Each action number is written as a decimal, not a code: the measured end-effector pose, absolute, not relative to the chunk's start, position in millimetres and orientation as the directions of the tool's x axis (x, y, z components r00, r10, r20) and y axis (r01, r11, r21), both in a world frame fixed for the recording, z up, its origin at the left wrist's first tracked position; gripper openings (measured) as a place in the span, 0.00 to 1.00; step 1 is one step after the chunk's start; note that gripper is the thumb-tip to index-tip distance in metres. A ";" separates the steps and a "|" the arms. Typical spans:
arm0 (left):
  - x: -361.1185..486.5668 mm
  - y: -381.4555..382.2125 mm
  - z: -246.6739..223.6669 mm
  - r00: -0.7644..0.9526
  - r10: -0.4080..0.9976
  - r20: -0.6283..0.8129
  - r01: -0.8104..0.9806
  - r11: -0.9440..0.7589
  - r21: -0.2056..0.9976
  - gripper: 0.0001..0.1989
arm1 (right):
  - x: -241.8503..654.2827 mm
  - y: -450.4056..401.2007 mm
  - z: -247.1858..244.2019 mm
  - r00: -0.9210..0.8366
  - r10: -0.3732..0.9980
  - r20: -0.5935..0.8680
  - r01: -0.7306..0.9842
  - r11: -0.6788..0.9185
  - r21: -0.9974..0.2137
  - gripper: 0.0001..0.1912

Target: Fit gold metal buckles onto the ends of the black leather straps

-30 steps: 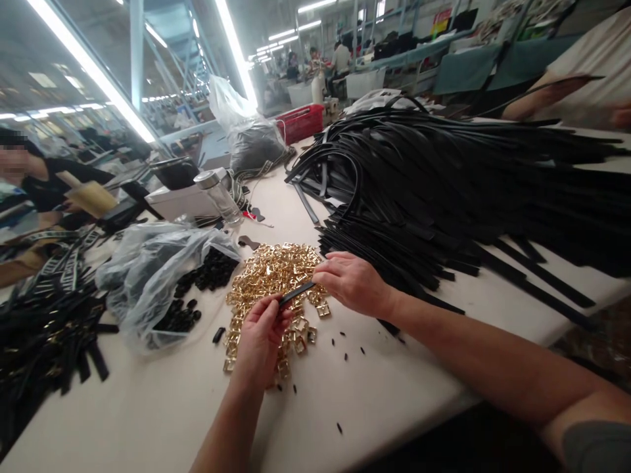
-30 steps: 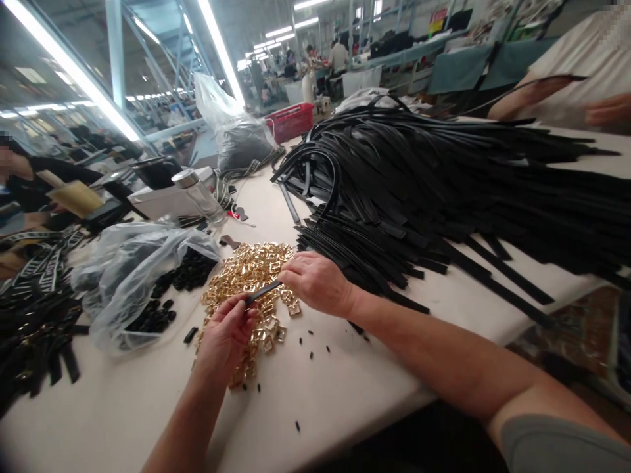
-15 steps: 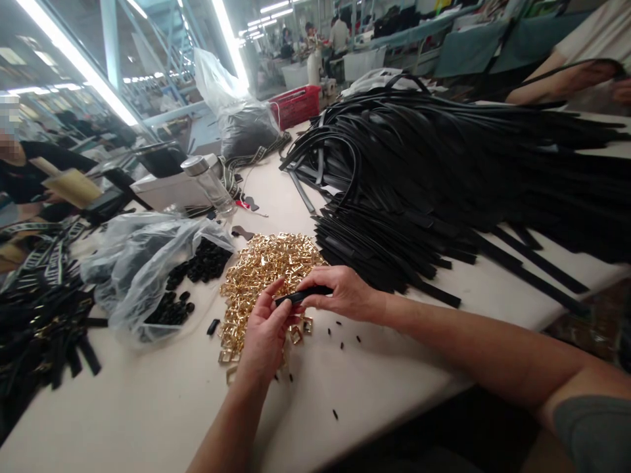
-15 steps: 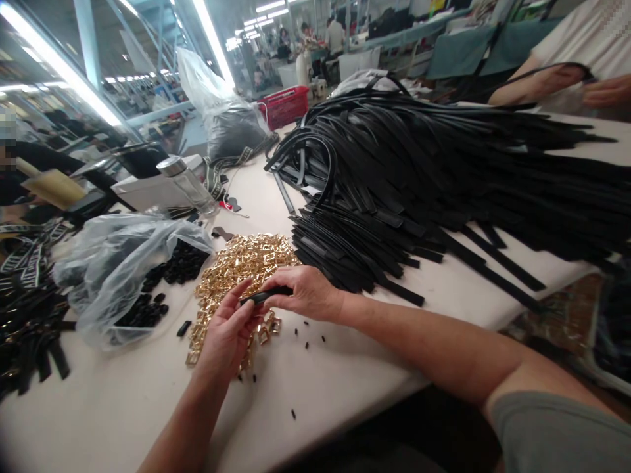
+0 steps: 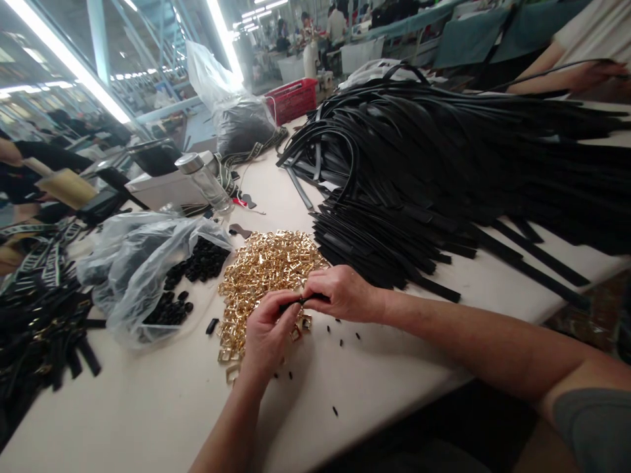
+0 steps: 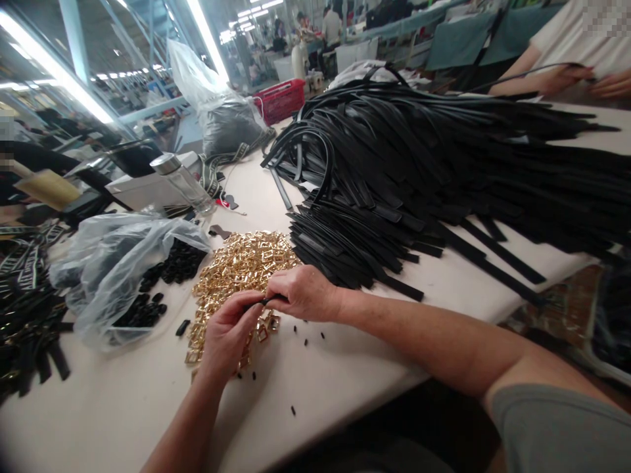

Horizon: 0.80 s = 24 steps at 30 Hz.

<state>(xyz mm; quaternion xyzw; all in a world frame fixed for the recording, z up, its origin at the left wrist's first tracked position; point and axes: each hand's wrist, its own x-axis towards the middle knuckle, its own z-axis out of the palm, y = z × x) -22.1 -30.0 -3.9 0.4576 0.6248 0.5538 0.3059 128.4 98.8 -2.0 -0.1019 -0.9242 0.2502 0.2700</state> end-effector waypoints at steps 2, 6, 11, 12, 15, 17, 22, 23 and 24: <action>-23.0 -29.5 -2.3 -0.356 0.899 0.254 0.414 -0.092 0.906 0.05 | 128.3 97.9 -3.3 -0.842 0.316 0.437 0.072 0.868 -0.491 0.07; -23.0 -28.4 -1.1 -0.315 0.881 0.353 0.557 -0.130 0.820 0.05 | 127.7 96.6 -2.0 -0.854 0.311 0.416 0.092 0.879 -0.468 0.06; -21.6 -33.2 3.8 -0.303 0.801 0.517 0.708 -0.174 0.684 0.05 | 130.5 101.8 5.9 -0.847 0.303 0.437 0.121 0.910 -0.396 0.07; -21.4 -35.5 5.5 -0.304 0.778 0.550 0.720 -0.190 0.667 0.06 | 131.7 104.1 7.7 -0.838 0.310 0.449 0.136 0.916 -0.378 0.08; -20.4 -42.8 10.1 -0.218 0.791 0.571 0.661 -0.310 0.683 0.07 | 135.2 111.1 11.4 -0.813 0.340 0.472 0.187 0.921 -0.342 0.07; -19.6 -45.2 11.3 -0.062 0.882 0.467 0.563 -0.356 0.746 0.04 | 136.8 113.9 12.7 -0.807 0.348 0.478 0.195 0.920 -0.340 0.07; -21.2 -39.4 6.6 -0.208 0.974 0.087 0.349 -0.009 0.937 0.19 | 138.1 112.1 13.5 -0.804 0.308 0.508 0.114 0.919 -0.377 0.07; -22.3 -37.5 5.0 -0.299 0.954 0.011 0.260 0.070 0.963 0.20 | 138.1 111.2 13.6 -0.805 0.298 0.514 0.100 0.921 -0.378 0.07; -23.3 -35.8 3.5 -0.365 0.929 -0.060 0.168 0.129 0.977 0.21 | 138.2 110.3 13.7 -0.806 0.289 0.516 0.089 0.922 -0.376 0.07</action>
